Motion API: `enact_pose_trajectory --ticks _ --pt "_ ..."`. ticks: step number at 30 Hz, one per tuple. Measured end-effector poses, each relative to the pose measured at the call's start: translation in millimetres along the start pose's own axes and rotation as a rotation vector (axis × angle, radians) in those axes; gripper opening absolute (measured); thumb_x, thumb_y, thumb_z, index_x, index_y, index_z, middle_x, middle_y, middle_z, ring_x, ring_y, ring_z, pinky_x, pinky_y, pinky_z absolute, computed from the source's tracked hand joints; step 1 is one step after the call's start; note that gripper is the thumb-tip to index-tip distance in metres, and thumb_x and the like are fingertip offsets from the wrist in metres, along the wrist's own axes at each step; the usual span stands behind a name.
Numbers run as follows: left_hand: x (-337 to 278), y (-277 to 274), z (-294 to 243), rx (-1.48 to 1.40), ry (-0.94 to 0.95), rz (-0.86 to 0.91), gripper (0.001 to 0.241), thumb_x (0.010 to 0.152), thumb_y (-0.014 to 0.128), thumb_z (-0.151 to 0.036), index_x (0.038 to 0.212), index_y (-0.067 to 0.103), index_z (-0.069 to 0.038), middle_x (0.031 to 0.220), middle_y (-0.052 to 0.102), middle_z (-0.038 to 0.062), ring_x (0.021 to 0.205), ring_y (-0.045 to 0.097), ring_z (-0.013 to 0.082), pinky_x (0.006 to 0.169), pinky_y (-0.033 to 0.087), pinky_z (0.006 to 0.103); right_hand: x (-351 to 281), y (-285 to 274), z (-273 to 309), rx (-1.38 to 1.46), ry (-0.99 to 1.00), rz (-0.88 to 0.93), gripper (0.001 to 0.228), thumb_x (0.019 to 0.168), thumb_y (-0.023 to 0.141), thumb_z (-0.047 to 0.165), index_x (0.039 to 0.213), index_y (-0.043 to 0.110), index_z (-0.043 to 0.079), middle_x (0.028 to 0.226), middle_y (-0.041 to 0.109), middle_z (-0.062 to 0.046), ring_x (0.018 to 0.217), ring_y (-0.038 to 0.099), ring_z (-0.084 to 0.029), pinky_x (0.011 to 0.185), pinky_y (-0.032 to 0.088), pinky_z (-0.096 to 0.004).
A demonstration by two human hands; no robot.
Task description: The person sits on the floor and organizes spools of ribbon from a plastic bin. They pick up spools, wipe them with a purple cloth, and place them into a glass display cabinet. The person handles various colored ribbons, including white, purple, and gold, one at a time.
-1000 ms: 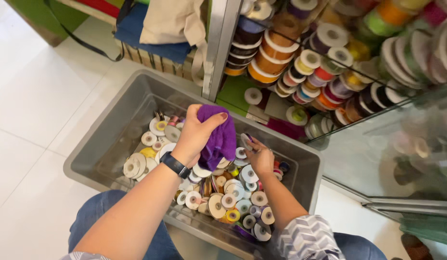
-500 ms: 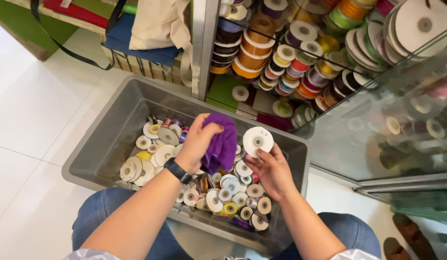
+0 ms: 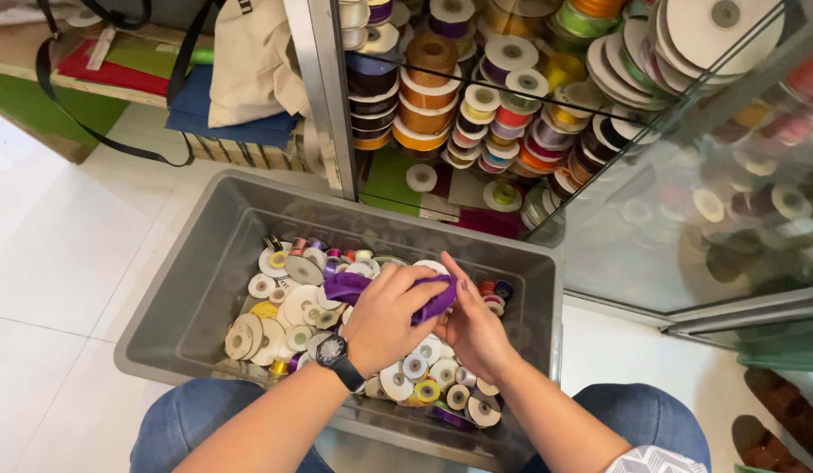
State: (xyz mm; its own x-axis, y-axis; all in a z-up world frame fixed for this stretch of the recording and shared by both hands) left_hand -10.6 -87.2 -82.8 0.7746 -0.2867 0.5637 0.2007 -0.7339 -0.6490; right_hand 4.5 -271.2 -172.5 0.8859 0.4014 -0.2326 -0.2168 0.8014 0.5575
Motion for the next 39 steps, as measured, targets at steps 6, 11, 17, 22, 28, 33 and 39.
enact_pose_trajectory --ticks 6,11,17,22,28,33,39 --pt "0.3 -3.9 26.9 0.094 -0.067 -0.023 0.05 0.078 0.091 -0.022 0.126 0.08 -0.019 0.128 0.073 0.001 0.115 0.069 0.0301 0.096 0.059 0.0437 -4.1 24.0 -9.7 0.007 0.044 -0.056 0.07 0.108 0.064 0.036 0.173 0.039 0.031 0.144 0.072 -0.015 0.107 0.084 -0.033 0.097 0.07 -0.044" --pt "17.5 -48.3 52.0 -0.058 -0.451 -0.064 0.042 0.086 0.088 -0.011 0.127 0.082 -0.007 0.124 0.076 0.012 0.117 0.072 0.0396 0.104 0.057 0.0495 -7.1 29.8 4.1 0.18 0.014 -0.109 0.058 0.11 0.062 0.022 0.166 0.048 0.021 0.136 0.077 -0.019 0.108 0.083 -0.037 0.095 0.071 -0.046" --pt "3.6 -17.6 45.2 -0.546 -0.694 0.052 0.041 0.089 0.084 -0.012 0.13 0.084 -0.011 0.123 0.083 0.015 0.125 0.075 0.0387 0.109 0.057 0.05 -0.4 22.9 10.8 0.2 0.038 -0.074 0.04 0.106 0.071 0.026 0.144 0.066 0.014 0.128 0.082 -0.016 0.103 0.084 -0.036 0.089 0.073 -0.043" --pt "5.4 -1.6 58.2 -0.649 -0.585 0.224 0.042 0.09 0.082 -0.006 0.132 0.084 -0.013 0.134 0.081 0.011 0.134 0.071 0.0375 0.116 0.052 0.0505 -5.1 27.2 21.1 0.152 0.002 -0.077 0.036 0.106 0.072 0.024 0.139 0.062 0.014 0.123 0.082 -0.02 0.101 0.085 -0.04 0.085 0.074 -0.044" --pt "3.1 -14.4 46.7 -0.8 -0.609 0.41 0.038 0.092 0.08 -0.002 0.129 0.084 -0.009 0.13 0.082 0.014 0.13 0.071 0.0319 0.118 0.051 0.0503 0.5 26.6 56.2 0.158 -0.083 -0.174 0.028 0.109 0.069 0.03 0.134 0.063 0.019 0.111 0.085 -0.013 0.079 0.085 -0.03 0.072 0.074 -0.037" --pt "11.6 -17.0 44.1 -0.898 -0.82 0.301 0.047 0.092 0.083 -0.005 0.139 0.076 -0.008 0.122 0.082 0.016 0.118 0.074 0.0339 0.111 0.053 0.0482 14.1 -24.4 37.4 0.288 -0.083 -0.233 0.02 0.113 0.066 0.04 0.125 0.069 0.023 0.104 0.087 -0.005 0.073 0.085 -0.022 0.072 0.072 -0.032" --pt "13.1 -23.3 38.8 -0.567 -1.018 0.173 0.058 0.097 0.082 -0.03 0.152 0.064 -0.033 0.132 0.081 0.015 0.133 0.074 0.0367 0.114 0.054 0.0465 -2.7 29.9 37.6 -0.047 -0.051 -0.154 0.056 0.102 0.075 0.039 0.153 0.07 0.015 0.117 0.084 -0.001 0.094 0.08 -0.01 0.088 0.062 -0.028"
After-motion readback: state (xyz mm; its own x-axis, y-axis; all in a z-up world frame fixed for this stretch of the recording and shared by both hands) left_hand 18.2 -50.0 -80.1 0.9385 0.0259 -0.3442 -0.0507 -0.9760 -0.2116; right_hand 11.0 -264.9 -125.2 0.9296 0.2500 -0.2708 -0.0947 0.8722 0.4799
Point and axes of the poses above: each hand's wrist, its own x-axis towards the middle knuckle, its own y-axis out of the palm, z = x × y, the point moved 3 cm from there along x, towards the middle knuckle
